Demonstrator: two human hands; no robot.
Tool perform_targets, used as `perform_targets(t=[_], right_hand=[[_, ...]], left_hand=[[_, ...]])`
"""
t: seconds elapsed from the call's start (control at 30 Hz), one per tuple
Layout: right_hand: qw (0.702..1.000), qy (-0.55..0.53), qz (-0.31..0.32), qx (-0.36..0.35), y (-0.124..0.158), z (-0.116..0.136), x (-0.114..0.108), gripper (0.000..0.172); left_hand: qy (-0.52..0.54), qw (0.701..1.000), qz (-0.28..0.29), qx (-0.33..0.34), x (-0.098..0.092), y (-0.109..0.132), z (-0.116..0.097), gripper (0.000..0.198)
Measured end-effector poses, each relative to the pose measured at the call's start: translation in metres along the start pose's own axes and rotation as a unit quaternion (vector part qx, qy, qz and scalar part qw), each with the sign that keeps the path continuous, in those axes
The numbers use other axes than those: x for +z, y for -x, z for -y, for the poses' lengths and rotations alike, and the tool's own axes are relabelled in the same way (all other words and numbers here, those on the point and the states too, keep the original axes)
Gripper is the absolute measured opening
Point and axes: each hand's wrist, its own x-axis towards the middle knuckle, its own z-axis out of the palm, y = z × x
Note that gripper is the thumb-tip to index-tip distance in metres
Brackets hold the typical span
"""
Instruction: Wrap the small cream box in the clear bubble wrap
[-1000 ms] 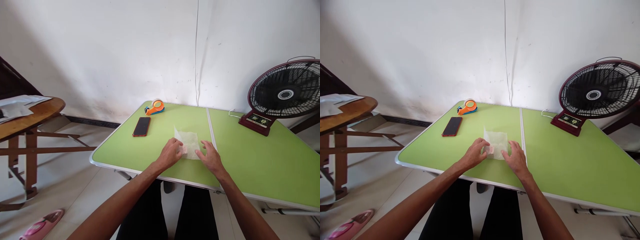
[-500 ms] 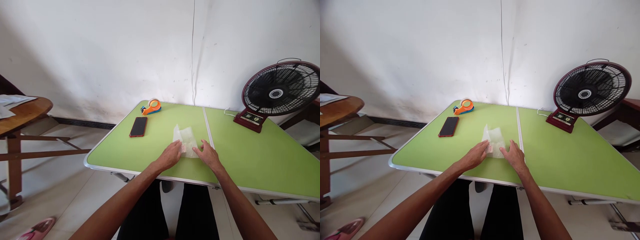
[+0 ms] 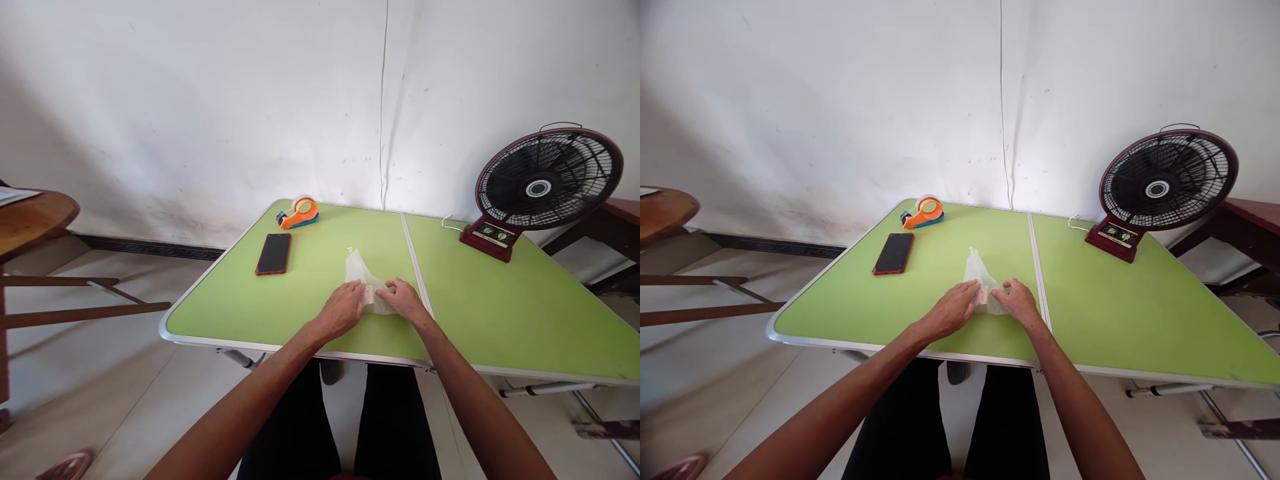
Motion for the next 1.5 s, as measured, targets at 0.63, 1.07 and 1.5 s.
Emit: perform_targets(t=[0.63,1.07,1.5], right_hand=[[0.949,-0.314,0.001,0.015,0.006,0.017,0.011,0.022],[0.838,-0.516,0.174,0.029,0.016,0.021,-0.008,0.022],[0.931,-0.348,0.088,-0.062,0.02,0.032,0.005,0.044]], left_hand=[[-0.088,0.996,0.008,-0.027,-0.02,0.002,-0.01,0.026],[-0.013,0.999,0.015,-0.026,-0.013,-0.005,-0.006,0.028],[0.154,0.984,-0.079,-0.034,-0.001,-0.001,0.005,0.036]])
